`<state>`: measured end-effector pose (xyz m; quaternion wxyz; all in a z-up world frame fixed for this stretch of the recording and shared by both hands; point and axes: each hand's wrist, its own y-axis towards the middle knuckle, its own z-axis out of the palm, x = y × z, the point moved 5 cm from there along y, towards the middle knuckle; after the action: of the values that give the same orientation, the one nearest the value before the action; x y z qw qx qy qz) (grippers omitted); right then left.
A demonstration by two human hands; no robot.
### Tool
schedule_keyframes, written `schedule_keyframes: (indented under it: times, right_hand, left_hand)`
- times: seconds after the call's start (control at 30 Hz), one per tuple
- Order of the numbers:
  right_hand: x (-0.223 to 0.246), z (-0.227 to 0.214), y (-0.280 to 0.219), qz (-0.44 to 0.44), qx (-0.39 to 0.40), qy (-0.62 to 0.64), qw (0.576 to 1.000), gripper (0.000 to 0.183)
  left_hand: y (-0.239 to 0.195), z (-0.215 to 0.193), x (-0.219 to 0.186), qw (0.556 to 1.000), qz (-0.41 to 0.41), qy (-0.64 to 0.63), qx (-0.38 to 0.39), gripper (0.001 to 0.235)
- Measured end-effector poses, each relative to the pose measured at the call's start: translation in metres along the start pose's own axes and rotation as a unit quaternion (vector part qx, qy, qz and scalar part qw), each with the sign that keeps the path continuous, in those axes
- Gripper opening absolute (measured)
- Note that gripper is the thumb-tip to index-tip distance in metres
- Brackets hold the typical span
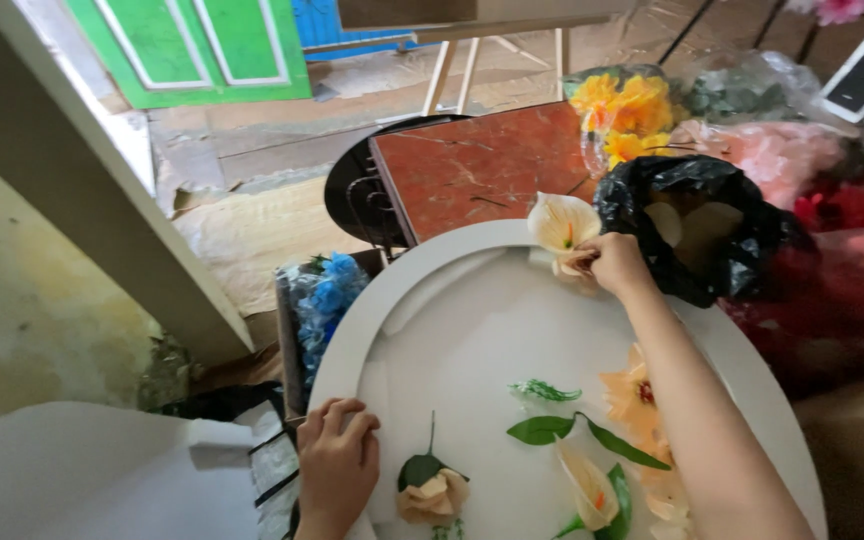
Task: The person arranges artificial flowers and leaves on a white circular board. They use shears to trim stems and place various flowers, including roses and dahlia-like blooms, onto the board.
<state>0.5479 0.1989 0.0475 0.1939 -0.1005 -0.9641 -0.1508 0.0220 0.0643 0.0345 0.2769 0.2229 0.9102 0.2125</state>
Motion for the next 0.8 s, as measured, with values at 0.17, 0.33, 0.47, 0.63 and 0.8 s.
schedule_keyframes:
  times: [0.17, 0.33, 0.47, 0.63, 0.8]
  right_hand:
    - [0.015, -0.001, -0.006, 0.023, -0.006, 0.016, 1.000, 0.028]
    - [0.019, -0.006, -0.005, 0.004, -0.061, 0.018, 0.998, 0.022]
    - [0.015, 0.006, 0.004, 0.018, -0.070, 0.004, 0.997, 0.016]
    - [0.020, -0.001, 0.006, 0.028, -0.080, -0.008, 0.996, 0.017]
    - [-0.019, 0.013, 0.003, 0.014, -0.010, 0.081, 0.997, 0.052]
  left_hand:
    - [0.001, -0.004, -0.002, 0.999, -0.014, 0.013, 0.036, 0.011]
    - [0.001, 0.000, -0.001, 0.997, -0.038, 0.033, 0.053, 0.010]
    - [-0.005, 0.018, 0.013, 0.997, -0.041, 0.051, 0.048, 0.008]
    - [0.000, 0.032, 0.024, 0.994, -0.081, 0.058, 0.053, 0.008]
    - [-0.010, 0.039, 0.028, 0.995, -0.062, 0.062, 0.044, 0.010]
